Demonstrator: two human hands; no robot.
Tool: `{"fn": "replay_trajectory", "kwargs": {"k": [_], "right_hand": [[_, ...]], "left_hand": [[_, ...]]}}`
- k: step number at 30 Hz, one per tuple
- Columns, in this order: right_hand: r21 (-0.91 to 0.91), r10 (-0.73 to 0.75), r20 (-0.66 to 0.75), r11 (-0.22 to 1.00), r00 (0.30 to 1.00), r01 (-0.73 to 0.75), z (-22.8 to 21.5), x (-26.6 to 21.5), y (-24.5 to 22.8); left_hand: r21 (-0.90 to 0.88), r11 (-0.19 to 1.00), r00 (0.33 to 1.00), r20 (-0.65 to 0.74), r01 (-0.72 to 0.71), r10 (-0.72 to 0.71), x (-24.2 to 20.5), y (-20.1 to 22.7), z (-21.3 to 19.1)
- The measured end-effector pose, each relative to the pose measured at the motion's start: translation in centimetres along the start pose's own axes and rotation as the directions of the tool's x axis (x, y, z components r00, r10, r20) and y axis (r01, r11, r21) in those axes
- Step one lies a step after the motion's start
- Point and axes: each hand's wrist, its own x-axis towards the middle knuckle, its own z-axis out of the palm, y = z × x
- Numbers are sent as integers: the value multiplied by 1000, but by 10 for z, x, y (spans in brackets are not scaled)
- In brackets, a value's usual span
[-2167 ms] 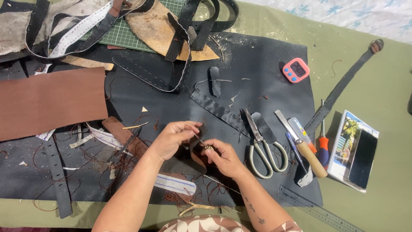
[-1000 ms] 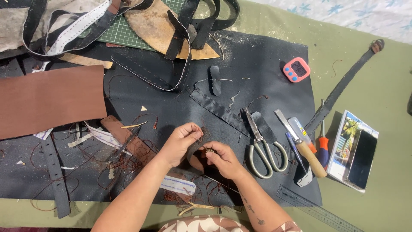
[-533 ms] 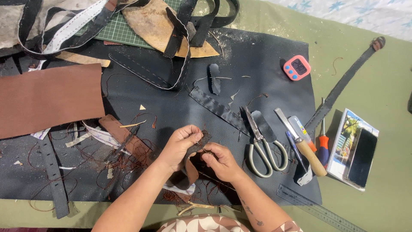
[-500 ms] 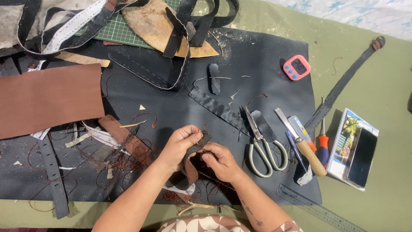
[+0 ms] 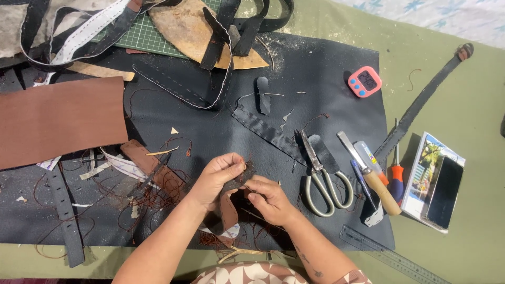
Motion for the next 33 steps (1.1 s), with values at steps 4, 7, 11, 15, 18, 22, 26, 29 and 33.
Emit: {"fn": "replay_trajectory", "kwargs": {"k": [4,7,11,15,18,22,26,29,33], "right_hand": [[1,-18,-9,1000,1000,18,1,2,3],[-44,-17,-11,999,1000,17,-2,2,6],[-73,12,-94,997,996,-19,-11,-12,34],[-107,54,-158,992,986,-71,-16,-18,50],[-116,94,-182,987,979,-116,-18,-22,59],[-135,127,-198,979,972,-155,-16,-24,62],[-2,208,-191,977,959,-213,-10,-21,55],[-13,211,-168,976,963,-216,-7,-20,49],[-45,206,-152,976,967,-215,-4,-20,44]], "left_hand": [[-10,1000,1000,-1,21,-21,2,-1,-4],[53,999,1000,-16,-7,8,8,-1,-8],[375,874,905,-165,-310,392,10,10,-13],[794,275,619,157,-542,770,4,19,-4],[836,133,612,271,-532,743,3,4,6],[879,160,683,222,-449,695,5,-4,5],[866,185,692,225,-465,686,8,-4,1],[882,121,676,254,-456,692,9,-6,-1],[883,93,667,275,-460,692,12,-13,-6]]}}
